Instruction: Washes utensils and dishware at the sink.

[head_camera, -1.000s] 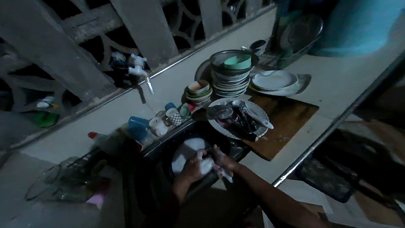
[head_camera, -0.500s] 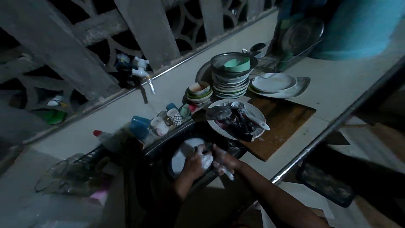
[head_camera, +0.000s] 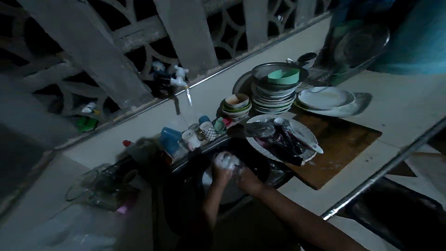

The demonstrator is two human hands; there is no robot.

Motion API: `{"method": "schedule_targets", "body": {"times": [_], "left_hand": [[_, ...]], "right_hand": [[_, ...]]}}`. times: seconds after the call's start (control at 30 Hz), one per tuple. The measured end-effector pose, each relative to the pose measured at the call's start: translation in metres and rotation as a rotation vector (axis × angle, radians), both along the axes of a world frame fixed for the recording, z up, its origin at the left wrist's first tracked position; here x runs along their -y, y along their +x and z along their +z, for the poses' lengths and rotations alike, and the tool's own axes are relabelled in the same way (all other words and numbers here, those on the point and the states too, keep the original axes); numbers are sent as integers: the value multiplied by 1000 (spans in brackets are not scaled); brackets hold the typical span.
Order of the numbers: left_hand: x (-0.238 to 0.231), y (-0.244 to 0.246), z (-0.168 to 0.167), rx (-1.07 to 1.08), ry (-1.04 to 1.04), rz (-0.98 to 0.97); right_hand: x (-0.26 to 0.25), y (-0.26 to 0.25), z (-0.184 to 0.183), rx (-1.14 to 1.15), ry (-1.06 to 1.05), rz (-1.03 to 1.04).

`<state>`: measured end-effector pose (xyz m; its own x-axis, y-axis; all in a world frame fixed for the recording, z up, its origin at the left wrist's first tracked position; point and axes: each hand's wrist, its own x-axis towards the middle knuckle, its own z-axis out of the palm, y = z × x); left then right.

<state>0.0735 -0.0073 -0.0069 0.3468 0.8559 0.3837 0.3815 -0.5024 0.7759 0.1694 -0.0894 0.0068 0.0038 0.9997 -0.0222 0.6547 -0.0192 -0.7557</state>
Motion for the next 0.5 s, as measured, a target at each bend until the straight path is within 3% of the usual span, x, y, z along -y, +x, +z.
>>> {"method": "schedule_targets", "body": {"times": [0.07,0.17,0.3,0.33,0.4,0.5], "left_hand": [[-9,-3,19,98,-244,64],[-26,-9,31,482,-542,87],[-24,-8,36,971,-831,3],[-21,-6,33,969,-812,-1],[-16,-5,25,738,-625,17],[-26,-9,10,211,-42,104]], "right_hand": [[-8,-5,-2,15,21,13],[-21,-11,-11,-163,105,-68],[-42,-23,-23,-964,9,-171],[-45,-24,-23,-1085,-60,-171],[-48,-28,-15,-1111,-188,-203],[-47,-35,-8,-1061,-361,-230]]}}
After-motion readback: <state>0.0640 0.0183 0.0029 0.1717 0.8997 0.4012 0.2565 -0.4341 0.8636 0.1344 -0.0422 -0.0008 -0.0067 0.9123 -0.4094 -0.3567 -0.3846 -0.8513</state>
